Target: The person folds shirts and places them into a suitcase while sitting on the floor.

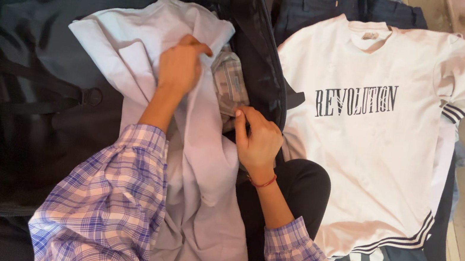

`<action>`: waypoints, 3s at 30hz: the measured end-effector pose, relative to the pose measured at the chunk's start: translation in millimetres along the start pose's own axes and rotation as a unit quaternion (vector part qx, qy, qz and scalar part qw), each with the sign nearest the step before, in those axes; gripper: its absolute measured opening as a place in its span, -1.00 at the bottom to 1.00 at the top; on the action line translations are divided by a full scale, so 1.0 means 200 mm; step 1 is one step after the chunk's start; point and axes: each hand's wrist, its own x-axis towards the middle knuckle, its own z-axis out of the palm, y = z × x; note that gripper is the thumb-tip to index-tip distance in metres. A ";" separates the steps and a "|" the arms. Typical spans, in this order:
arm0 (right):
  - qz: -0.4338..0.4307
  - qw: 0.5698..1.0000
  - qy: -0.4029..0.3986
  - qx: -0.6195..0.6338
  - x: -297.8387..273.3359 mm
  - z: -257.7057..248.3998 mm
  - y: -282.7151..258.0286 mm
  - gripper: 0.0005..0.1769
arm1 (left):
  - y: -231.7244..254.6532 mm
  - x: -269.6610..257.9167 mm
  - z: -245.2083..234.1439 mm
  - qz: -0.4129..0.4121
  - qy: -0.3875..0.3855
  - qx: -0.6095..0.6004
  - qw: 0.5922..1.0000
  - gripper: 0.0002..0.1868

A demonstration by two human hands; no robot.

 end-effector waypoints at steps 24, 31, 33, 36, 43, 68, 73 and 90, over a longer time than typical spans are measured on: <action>-0.058 0.997 -0.018 0.039 -0.06 -0.06 0.01 -0.84 | 0.32 -0.70 -0.46 -0.065 0.012 -0.034 0.997 -0.57; -0.084 0.996 -0.014 0.029 -0.16 -0.09 -0.01 -0.89 | 0.26 -0.67 -0.51 -0.168 0.023 -0.477 0.862 -0.41; -0.105 0.994 -0.019 0.036 -0.18 -0.09 -0.03 -0.90 | 0.23 -0.68 -0.54 -0.157 0.006 -0.637 0.755 -0.40; -0.123 0.992 -0.007 0.039 -0.19 -0.09 -0.05 -0.91 | 0.20 -0.70 -0.59 -0.179 0.020 -0.788 0.589 -0.27; -0.098 0.995 -0.025 0.018 -0.18 -0.08 -0.06 -0.88 | 0.26 -0.72 -0.65 -0.104 -0.074 -0.857 0.500 -0.09; -0.091 0.993 -0.071 -0.003 -0.15 -0.08 -0.05 -0.84 | 0.22 -0.80 -0.37 -0.138 -0.131 -0.119 0.974 -0.51; -0.088 0.994 -0.070 -0.002 -0.15 -0.08 -0.06 -0.84 | 0.24 -0.79 -0.41 -0.160 -0.148 -0.141 0.966 -0.47; -0.086 0.996 -0.005 0.000 -0.19 -0.06 -0.07 -0.90 | 0.22 -0.81 -0.37 -0.145 -0.141 -0.129 0.971 -0.54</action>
